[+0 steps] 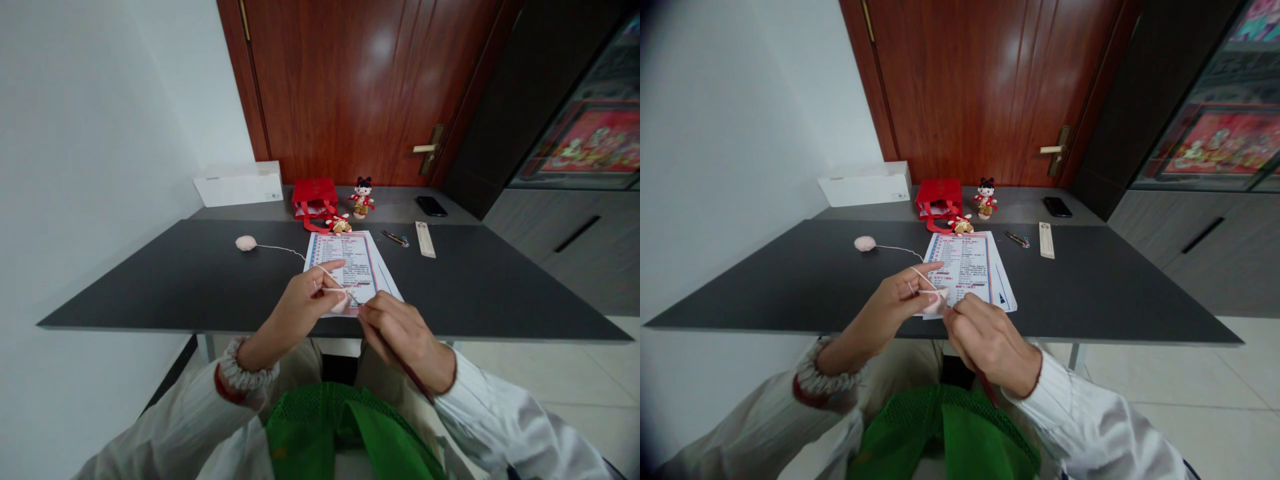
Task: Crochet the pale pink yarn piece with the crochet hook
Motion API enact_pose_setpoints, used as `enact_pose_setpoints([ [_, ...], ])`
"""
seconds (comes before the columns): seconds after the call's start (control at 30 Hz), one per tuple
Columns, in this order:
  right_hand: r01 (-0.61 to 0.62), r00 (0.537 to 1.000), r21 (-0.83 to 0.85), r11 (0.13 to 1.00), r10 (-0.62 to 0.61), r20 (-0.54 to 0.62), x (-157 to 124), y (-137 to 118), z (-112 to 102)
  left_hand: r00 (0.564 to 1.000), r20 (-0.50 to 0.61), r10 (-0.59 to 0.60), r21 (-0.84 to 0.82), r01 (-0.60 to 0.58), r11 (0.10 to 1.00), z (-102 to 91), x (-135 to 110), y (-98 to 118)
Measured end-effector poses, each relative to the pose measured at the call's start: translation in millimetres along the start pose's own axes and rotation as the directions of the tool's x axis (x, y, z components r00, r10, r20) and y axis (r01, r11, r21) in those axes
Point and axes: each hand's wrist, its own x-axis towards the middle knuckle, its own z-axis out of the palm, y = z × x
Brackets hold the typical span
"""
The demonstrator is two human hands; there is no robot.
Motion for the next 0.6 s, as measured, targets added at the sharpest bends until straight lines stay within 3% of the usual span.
enact_pose_setpoints([
  [0.1,-0.050,0.998,0.163,0.985,0.045,0.034,0.7,-1.1,-10.8,1.000,0.020,0.012,0.061,-0.013,0.998,-4.7,-0.4,-0.2],
  [0.17,-0.178,0.984,0.287,0.941,0.171,0.047,0.4,-0.3,-17.4,0.997,0.068,0.020,0.075,-0.025,0.997,-7.2,-1.2,-0.8],
  [0.3,-0.495,0.860,0.453,0.742,0.493,0.132,-1.2,2.0,-26.0,0.990,0.139,0.025,0.059,-0.033,0.998,-9.4,-3.6,-1.3],
  [0.4,-0.576,0.797,0.532,0.621,0.572,0.196,-1.3,3.0,-25.9,0.989,0.146,0.023,0.076,-0.034,0.996,-9.9,-5.3,-0.5],
  [0.47,-0.597,0.752,0.632,0.494,0.619,0.227,-0.1,3.5,-22.1,0.988,0.153,0.021,0.077,-0.034,0.996,-10.3,-5.9,0.0],
  [0.6,-0.534,0.626,0.840,0.100,0.714,0.314,3.8,4.5,-13.0,0.988,0.155,0.013,0.096,-0.028,0.995,-11.7,-5.8,-0.1],
])
